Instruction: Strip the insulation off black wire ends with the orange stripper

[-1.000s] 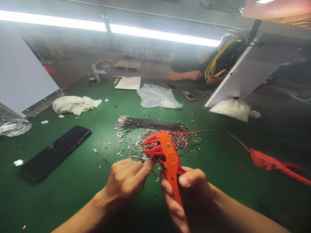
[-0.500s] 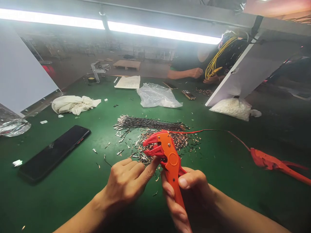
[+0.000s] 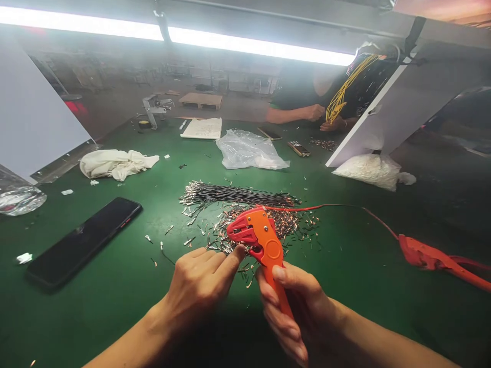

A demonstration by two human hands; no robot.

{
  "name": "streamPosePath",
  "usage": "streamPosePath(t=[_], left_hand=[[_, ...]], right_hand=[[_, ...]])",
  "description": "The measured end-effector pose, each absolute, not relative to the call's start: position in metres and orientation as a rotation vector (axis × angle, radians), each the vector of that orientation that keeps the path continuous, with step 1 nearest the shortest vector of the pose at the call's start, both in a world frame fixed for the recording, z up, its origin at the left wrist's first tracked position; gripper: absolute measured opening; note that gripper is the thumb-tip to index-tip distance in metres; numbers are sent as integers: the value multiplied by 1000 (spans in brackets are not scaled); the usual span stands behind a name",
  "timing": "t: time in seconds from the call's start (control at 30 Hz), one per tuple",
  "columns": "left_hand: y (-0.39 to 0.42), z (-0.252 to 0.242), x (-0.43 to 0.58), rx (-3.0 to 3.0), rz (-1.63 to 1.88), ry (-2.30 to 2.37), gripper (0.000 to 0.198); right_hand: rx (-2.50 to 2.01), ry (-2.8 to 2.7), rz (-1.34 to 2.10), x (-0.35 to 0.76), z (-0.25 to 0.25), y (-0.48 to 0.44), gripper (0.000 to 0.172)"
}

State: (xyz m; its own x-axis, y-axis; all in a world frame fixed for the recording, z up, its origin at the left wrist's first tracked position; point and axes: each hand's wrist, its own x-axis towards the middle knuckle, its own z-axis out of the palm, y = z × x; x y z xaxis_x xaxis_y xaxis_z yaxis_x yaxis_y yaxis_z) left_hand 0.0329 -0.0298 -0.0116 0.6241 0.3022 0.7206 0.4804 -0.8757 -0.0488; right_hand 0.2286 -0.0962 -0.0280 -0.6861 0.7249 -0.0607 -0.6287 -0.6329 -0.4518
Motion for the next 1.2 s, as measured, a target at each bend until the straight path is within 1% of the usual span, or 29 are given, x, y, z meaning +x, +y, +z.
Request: streamPosePath(t=[0.13,0.33,0.43,0.53,0.67,0.77,0.93,1.1,1.13,1.2], left_hand=[[-36,-10,39,-2718,-1237,-758,15],[-39,-2,51,-3297,-1703,-1353,17],[-36,-2,49,-3408,-1822,-1513,16],[-36,-3,47,-3371,-1887,-1559,14],[-39,-2,50,-3400,-1978,-1518,17],[-40,-1,52,-3454,-2001,-1578,18],[-38,4,51,-3378,-2102,-1773,19],[-35,4,50,-3488,-2203,-1758,21],[-35,4,49,-3533,-2179,-1744,23],[-37,4,49,-3605,-1980,-1678,30]], right_hand=[[-402,-567,2244,227,-26,-101,42],[-369,-564,2239,226,-24,-101,38],[-328,-588,2295,227,-21,-99,39],[-331,-593,2322,228,-14,-100,43],[-382,-624,2343,228,-8,-98,47],[-401,-634,2385,229,-6,-94,44],[-429,-629,2395,231,-2,-94,41],[-427,-560,2386,230,0,-96,33],[-439,-562,2374,229,-1,-96,33],[-482,-588,2292,228,-4,-94,33]])
